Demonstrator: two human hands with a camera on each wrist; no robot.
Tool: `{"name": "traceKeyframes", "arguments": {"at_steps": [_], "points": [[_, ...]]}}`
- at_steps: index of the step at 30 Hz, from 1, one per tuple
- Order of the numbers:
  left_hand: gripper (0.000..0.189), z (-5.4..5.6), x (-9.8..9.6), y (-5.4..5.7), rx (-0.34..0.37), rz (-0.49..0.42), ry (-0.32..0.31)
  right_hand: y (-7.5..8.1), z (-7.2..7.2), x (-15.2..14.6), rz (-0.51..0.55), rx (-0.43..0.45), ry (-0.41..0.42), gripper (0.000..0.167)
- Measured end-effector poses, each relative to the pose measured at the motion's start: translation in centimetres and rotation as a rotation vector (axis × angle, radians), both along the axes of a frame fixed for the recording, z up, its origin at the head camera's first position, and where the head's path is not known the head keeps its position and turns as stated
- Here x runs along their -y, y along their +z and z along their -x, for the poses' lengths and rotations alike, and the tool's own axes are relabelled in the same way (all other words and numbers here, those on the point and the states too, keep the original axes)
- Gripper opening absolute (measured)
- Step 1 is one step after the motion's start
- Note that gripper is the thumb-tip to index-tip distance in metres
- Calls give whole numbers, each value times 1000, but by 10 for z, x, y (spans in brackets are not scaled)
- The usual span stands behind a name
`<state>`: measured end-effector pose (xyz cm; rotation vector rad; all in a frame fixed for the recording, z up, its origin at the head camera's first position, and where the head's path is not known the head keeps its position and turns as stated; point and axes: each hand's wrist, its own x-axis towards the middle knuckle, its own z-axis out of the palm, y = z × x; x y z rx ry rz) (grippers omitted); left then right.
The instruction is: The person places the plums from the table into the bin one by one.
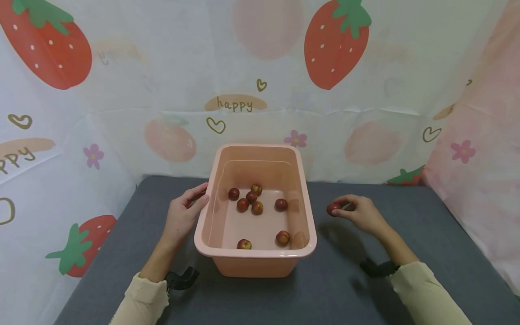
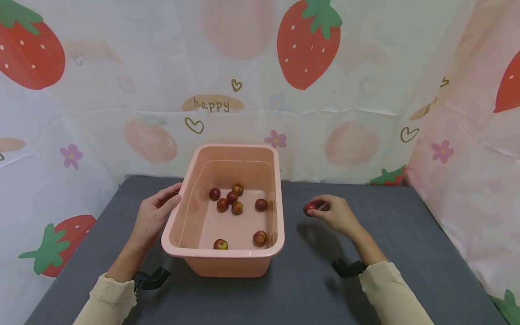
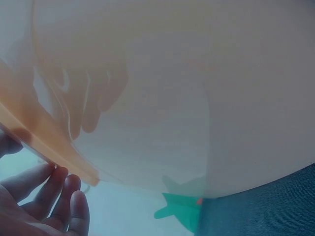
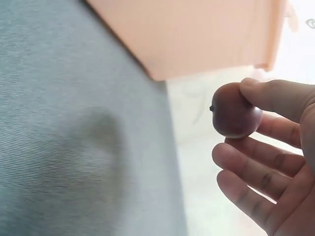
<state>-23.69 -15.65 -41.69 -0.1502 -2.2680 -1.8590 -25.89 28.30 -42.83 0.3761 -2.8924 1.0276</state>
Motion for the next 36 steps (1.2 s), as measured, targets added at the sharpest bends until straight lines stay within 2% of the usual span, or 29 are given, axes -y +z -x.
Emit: {"name": "traceKeyframes", "arguments": {"at_steps": [7,14,20,27,33,36], "points": [[43,0,0,-1,-1,14,12,16,1,-3,6,4,-24,40],[43,0,0,-1,-6,4,7,36,5,-4,-12,-15,-7,43],[43,0,0,-1,-11,-2,6,61,14,3,-29,-13,26,44],[43,0,0,-1,-15,-4,3,86,24,15,-22,-76,68,39],[43,-1,-1,-1,-12,-2,1,104,33,25,-58,-123,72,36],[43,-1,0,0,-21,-18,1,114,39,30,-44,-129,82,37]]}}
